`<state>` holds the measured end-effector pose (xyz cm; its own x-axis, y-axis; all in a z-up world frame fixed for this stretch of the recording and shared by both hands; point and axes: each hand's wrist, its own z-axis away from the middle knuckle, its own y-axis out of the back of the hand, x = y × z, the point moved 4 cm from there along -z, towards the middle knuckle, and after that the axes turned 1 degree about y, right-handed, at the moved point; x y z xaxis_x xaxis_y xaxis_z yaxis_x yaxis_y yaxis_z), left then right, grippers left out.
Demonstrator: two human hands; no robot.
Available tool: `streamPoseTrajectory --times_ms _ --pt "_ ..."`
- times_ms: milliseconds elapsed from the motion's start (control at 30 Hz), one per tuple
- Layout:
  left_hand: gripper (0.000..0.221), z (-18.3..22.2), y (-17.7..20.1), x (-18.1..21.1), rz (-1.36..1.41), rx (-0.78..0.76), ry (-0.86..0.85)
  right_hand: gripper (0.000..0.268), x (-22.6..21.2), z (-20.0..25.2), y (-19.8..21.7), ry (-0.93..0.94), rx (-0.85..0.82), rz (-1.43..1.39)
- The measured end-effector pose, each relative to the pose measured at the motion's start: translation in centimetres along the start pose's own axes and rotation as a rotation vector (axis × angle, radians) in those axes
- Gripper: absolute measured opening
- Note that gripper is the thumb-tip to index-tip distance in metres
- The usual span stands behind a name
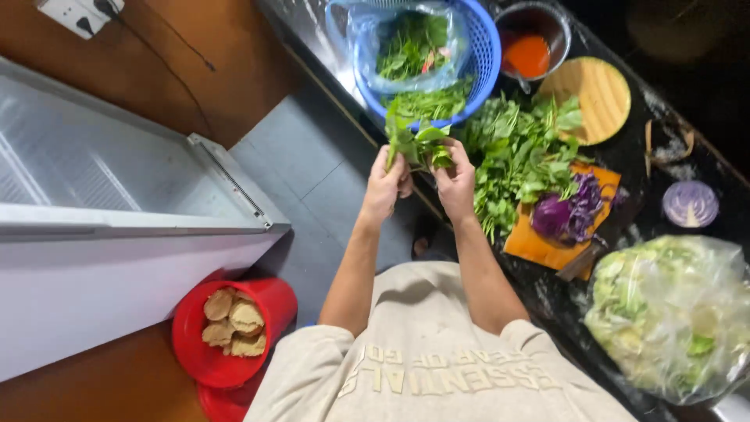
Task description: The person strips green leaves from stems by hand, dropping the leaves into a white colander and the discarded stems into a blue basket on the counter. They work through piles of leafy greens, occasionally moving bunches aside, and place some picked leaves into a plastic bag.
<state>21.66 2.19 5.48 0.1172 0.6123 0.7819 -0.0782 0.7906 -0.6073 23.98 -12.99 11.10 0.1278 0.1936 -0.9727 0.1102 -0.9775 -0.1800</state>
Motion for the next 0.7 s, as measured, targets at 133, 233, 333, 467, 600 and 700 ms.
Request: streamPoseTrajectory --times_ms 133,233,333,467,600,700 --pt "0.019 -4.5 -1.6 2.9 0.086 0.003 0.019 0.026 -0.6 -5.0 0.5 0.046 -0.028 0.026" --pt "0.021 -6.5 -1.7 3.6 0.023 0.152 0.008 0.027 -1.0 -7.7 0.6 0.106 -0.049 0.097" --pt "0.023 -8.9 -1.5 4.7 0.053 0.177 0.087 0.03 -0.6 -10.3 0.9 0.131 -0.071 0.096" --pt "0.023 -11.0 -1.3 6.7 -0.114 0.128 0.059 0.022 1.0 -11.5 2.2 0.188 0.012 0.142" --pt "0.037 -13.2 -1.5 10.0 -0.269 0.048 0.036 0.026 -0.4 -14.8 2.1 0.304 0.158 0.405" --pt "0.039 -15.5 1.5 8.5 -0.446 -0.063 -0.04 0.027 -5.9 -16.5 -1.2 0.4 -0.092 0.656"
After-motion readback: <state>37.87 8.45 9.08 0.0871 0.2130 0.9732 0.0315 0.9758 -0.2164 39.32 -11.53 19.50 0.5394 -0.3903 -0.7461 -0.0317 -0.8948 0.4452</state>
